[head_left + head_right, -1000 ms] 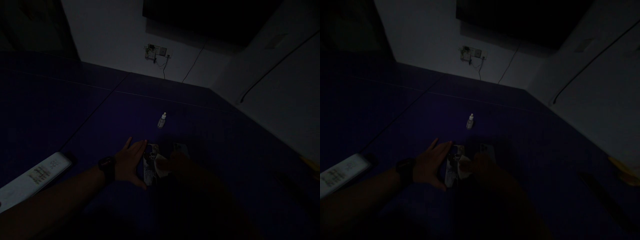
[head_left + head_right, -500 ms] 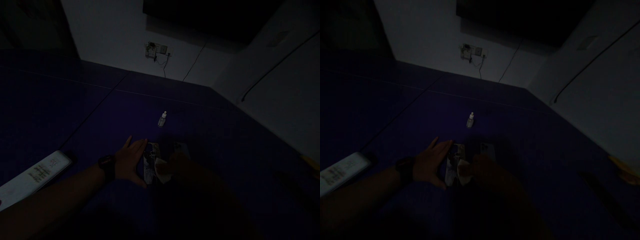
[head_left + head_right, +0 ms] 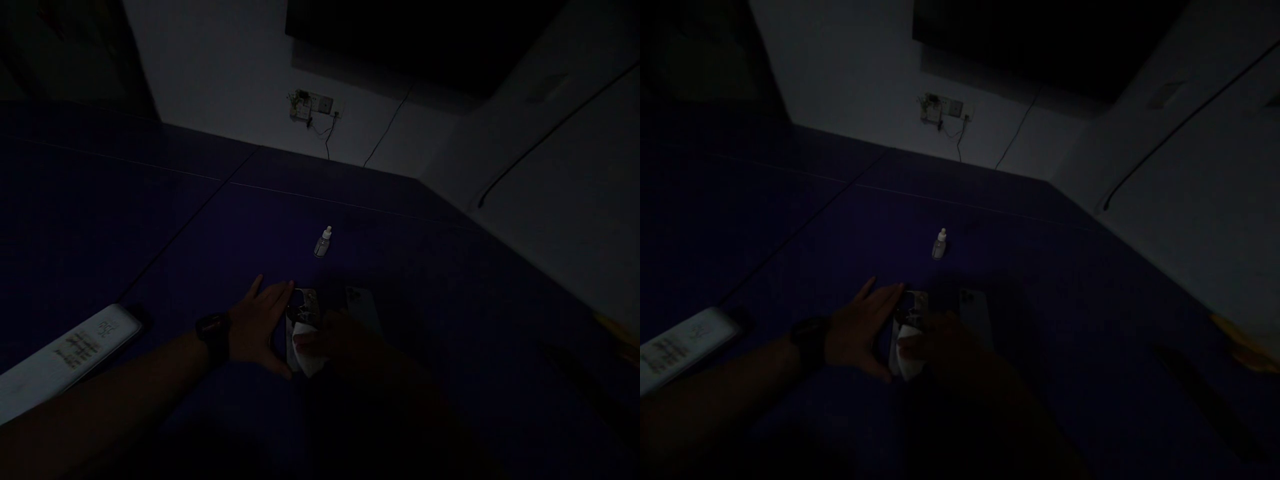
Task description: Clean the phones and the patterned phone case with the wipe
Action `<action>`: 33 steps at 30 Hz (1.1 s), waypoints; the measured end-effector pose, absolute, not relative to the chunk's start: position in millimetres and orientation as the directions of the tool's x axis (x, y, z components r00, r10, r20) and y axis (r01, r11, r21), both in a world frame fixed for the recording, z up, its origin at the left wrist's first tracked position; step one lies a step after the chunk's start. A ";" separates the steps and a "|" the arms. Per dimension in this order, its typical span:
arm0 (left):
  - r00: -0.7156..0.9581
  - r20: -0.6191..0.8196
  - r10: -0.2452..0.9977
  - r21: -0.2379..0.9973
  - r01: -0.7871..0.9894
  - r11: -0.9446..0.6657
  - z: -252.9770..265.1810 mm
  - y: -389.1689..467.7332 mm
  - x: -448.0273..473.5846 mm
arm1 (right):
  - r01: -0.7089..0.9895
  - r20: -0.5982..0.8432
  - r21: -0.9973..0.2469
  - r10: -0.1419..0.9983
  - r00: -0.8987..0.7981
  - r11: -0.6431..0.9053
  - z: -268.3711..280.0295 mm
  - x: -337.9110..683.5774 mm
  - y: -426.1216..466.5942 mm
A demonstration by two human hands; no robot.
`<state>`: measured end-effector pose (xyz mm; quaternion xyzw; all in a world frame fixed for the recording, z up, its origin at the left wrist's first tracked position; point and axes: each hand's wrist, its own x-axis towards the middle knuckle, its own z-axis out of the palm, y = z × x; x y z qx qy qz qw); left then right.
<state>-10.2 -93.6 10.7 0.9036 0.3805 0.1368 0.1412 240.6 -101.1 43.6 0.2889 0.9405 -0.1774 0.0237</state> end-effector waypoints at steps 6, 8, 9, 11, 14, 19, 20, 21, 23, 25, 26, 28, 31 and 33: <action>0.653 0.190 0.733 0.338 0.658 -0.673 6.9 -92.7 -9.2 | 0.603 0.083 -0.385 0.677 -0.731 0.698 85.6 267.5 -106.2; 0.627 0.209 0.751 0.323 0.680 -0.658 6.4 -93.7 -7.1 | 0.611 0.091 -0.371 0.683 -0.725 0.699 95.9 272.2 -110.8; 0.605 0.210 0.768 0.307 0.705 -0.639 7.3 -94.7 -5.8 | 0.625 0.067 -0.366 0.690 -0.721 0.689 98.0 273.1 -113.8; 0.534 0.200 0.822 0.265 0.778 -0.570 11.5 -97.6 -3.2 | 0.654 -0.010 -0.373 0.702 -0.712 0.658 95.3 272.7 -120.5; 0.435 0.187 0.881 0.208 0.859 -0.468 18.9 -100.0 -2.4 | 0.673 -0.093 -0.371 0.696 -0.713 0.640 77.3 270.8 -129.3; 0.608 0.220 0.763 0.271 0.713 -0.646 15.9 -89.5 -11.9 | 0.644 -0.090 -0.348 0.660 -0.746 0.681 45.9 275.4 -133.8; 0.641 0.210 0.738 0.299 0.677 -0.673 13.9 -86.8 -14.2 | 0.645 -0.086 -0.355 0.663 -0.744 0.677 42.9 276.7 -134.0; 0.668 0.196 0.718 0.322 0.647 -0.691 12.4 -84.5 -16.2 | 0.647 -0.080 -0.363 0.669 -0.739 0.670 41.0 277.6 -134.2; 0.701 0.173 0.692 0.358 0.610 -0.707 11.4 -81.7 -19.2 | 0.659 -0.069 -0.379 0.690 -0.721 0.650 39.7 278.4 -134.2; 0.699 0.179 0.692 0.372 0.603 -0.706 13.4 -80.9 -21.2 | 0.675 -0.061 -0.390 0.714 -0.698 0.627 40.3 277.8 -133.0; 0.691 0.189 0.697 0.371 0.607 -0.703 15.3 -80.8 -22.1 | 0.680 -0.057 -0.394 0.722 -0.689 0.618 41.0 277.2 -131.7; 0.668 0.210 0.713 0.358 0.626 -0.692 19.8 -80.4 -23.5 | 0.684 -0.049 -0.396 0.730 -0.682 0.613 43.4 276.4 -127.6; 0.661 0.200 0.723 0.335 0.647 -0.684 25.6 -79.2 -24.4 | 0.662 -0.038 -0.404 0.711 -0.702 0.632 50.1 278.6 -118.9; 0.616 0.201 0.762 0.318 0.694 -0.645 27.0 -78.8 -23.2 | 0.646 -0.018 -0.411 0.703 -0.711 0.643 54.9 282.8 -111.6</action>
